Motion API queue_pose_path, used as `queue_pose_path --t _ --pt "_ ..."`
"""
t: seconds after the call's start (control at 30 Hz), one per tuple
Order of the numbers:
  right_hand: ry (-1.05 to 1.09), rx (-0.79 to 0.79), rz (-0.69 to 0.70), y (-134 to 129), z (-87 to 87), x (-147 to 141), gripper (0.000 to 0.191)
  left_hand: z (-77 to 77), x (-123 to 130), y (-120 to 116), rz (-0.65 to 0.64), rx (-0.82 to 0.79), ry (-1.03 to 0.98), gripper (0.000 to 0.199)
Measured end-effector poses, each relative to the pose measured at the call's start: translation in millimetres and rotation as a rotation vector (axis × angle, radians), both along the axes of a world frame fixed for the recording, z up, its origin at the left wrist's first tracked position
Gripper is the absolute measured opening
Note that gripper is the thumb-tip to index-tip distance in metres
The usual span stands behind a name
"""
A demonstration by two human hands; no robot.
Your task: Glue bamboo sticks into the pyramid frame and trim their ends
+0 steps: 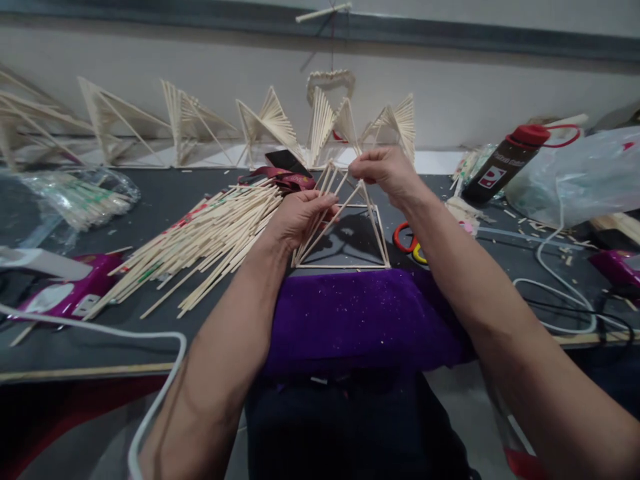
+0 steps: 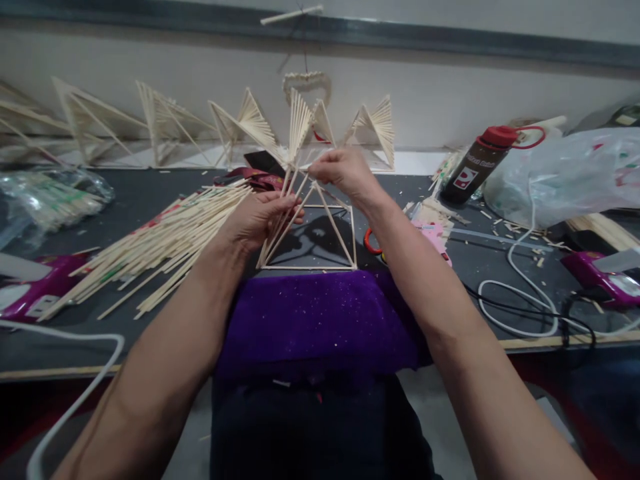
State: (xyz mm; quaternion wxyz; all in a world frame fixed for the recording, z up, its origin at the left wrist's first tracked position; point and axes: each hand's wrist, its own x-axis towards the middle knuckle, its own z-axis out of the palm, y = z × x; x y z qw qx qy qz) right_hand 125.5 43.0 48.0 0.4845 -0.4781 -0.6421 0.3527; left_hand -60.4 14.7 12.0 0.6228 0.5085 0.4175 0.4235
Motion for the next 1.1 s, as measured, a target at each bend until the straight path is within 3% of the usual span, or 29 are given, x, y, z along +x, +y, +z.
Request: queue_pose_path --t 0.2,0.37,0.57,0.77,1.1 --pt "0.054 -0.041 -0.040 1 0.6 7 0.007 -0.8 -18 -6 0.008 -0.064 0.079 0.016" --pt "0.076 -0.059 -0.022 0 1.2 3 0.009 -3.6 -40 -19 -0.096 -0.070 0.134 0.019" --pt "0.064 -0.068 -0.008 2 -1.4 3 0.010 -9.0 -57 -23 -0.175 -0.007 0.197 0.031" --pt "0.121 -0.040 0.007 6 -7.4 5 0.005 -6.4 -68 -22 -0.144 0.038 0.382 0.046" --pt "0.170 0.002 0.082 5 -7.0 -5 0.007 -13.6 -68 -24 -0.215 -0.158 0.375 0.027"
